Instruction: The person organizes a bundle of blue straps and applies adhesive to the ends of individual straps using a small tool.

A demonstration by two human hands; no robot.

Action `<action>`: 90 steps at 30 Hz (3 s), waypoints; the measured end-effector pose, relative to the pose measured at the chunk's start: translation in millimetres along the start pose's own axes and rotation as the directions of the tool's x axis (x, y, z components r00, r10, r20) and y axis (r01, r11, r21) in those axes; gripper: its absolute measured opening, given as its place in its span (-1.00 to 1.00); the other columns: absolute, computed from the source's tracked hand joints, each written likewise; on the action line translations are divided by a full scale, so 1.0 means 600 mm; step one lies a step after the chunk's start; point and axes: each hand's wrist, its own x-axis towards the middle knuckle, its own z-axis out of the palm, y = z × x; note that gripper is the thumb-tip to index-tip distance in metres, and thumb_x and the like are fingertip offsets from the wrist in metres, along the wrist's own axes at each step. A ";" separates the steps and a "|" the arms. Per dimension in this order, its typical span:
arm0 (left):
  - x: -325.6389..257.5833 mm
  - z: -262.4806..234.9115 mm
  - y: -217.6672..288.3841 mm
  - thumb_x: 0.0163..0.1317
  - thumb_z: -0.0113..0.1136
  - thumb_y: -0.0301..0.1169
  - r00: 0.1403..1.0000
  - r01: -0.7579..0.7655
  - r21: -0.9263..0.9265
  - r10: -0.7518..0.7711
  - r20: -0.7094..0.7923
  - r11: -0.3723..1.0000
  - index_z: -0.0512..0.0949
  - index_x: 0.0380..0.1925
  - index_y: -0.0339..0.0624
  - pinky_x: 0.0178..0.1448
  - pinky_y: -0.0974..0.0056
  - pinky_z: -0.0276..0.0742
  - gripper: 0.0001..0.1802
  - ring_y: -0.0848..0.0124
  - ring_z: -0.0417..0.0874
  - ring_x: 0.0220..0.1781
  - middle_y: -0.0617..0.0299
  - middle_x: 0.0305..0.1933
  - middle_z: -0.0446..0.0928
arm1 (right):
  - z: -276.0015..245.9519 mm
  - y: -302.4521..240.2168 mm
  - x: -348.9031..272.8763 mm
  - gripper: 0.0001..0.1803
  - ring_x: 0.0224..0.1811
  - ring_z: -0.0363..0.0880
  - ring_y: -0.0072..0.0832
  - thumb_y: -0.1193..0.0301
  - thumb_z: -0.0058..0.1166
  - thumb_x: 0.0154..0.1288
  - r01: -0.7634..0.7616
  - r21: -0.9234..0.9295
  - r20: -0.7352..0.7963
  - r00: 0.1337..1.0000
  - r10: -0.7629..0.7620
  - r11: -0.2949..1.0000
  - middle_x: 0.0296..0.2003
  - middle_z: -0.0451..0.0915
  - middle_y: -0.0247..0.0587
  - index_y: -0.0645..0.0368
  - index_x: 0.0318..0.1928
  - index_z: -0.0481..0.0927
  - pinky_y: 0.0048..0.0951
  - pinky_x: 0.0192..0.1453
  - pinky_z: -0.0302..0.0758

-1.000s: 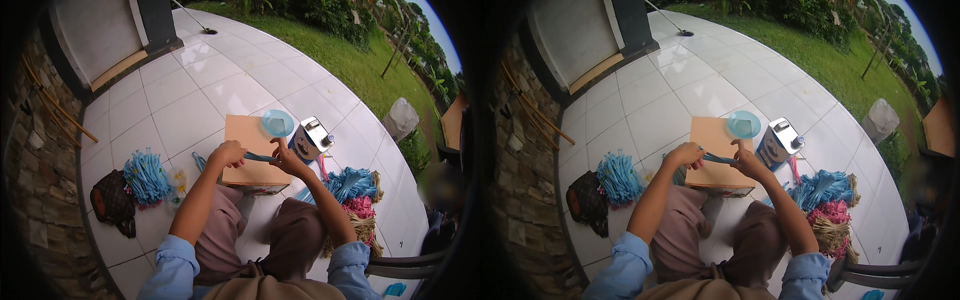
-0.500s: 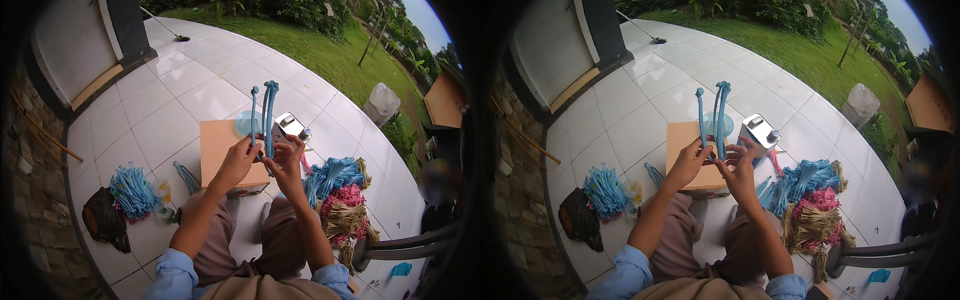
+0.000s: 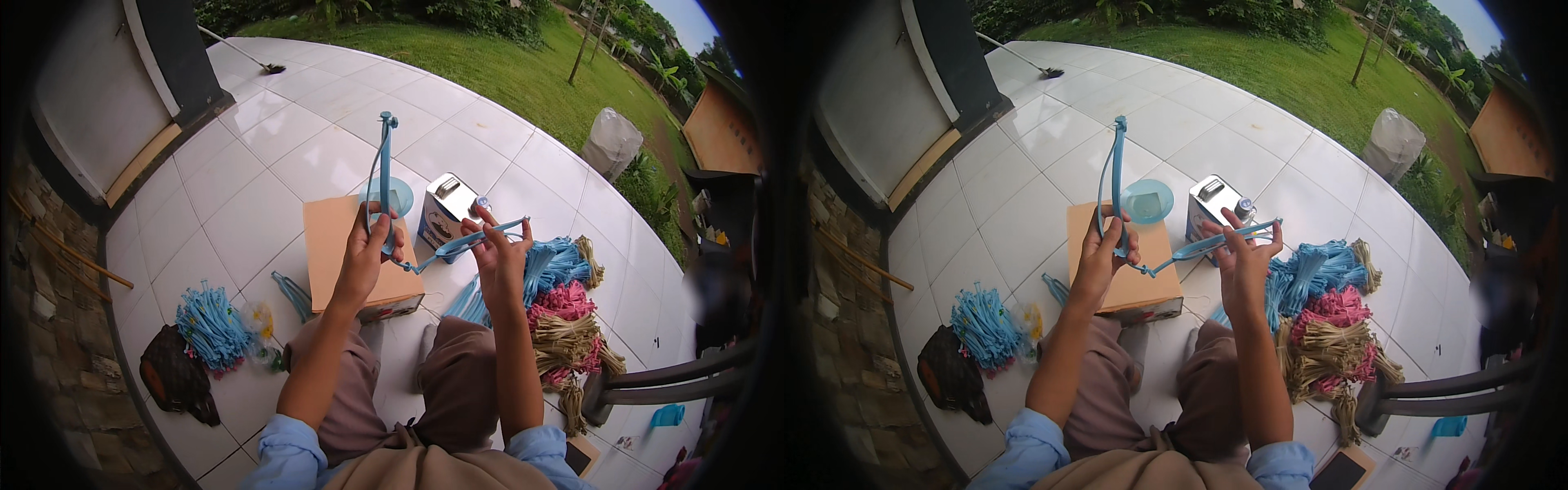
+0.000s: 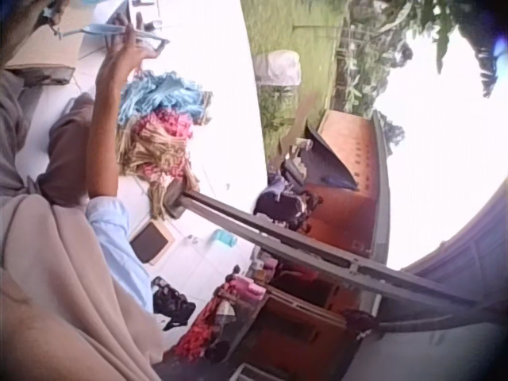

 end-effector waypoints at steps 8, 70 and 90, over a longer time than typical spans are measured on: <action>0.009 0.040 -0.013 0.40 -0.24 -0.25 0.972 0.178 -0.176 -0.145 0.187 0.968 0.29 -0.16 -0.09 -0.46 0.49 0.15 -0.80 0.62 0.17 -0.57 0.38 -0.54 0.16 | -0.134 -0.024 0.040 -0.38 -0.56 0.61 -0.31 0.34 0.00 0.28 -0.239 -0.745 -0.127 0.967 0.219 0.623 -0.30 0.57 0.10 0.15 0.18 -0.08 -0.46 -0.51 0.52; 0.058 -0.058 -0.038 0.20 0.11 -0.51 0.992 0.080 0.301 -0.105 0.067 0.950 0.17 -0.41 -0.12 -0.47 0.49 0.32 -0.74 0.62 0.38 -0.55 0.24 -0.36 0.41 | -0.016 0.083 0.066 -0.32 0.03 0.44 -0.34 0.40 -0.03 0.27 -0.061 -0.555 0.241 0.943 0.231 0.830 0.05 0.41 0.04 0.20 0.27 -0.10 -0.40 0.01 0.40; 0.067 -0.168 -0.263 0.14 0.05 -0.68 0.843 0.016 0.281 0.139 -0.520 0.960 0.07 -0.69 -0.18 -0.28 0.49 0.27 -0.60 0.54 0.23 -0.33 0.26 -0.34 0.19 | -0.042 0.289 0.248 -0.73 0.23 0.10 -0.09 0.26 0.23 0.01 0.797 -0.568 0.798 0.594 0.097 -0.206 0.19 0.20 -0.15 -0.04 -0.22 0.59 0.10 0.26 0.06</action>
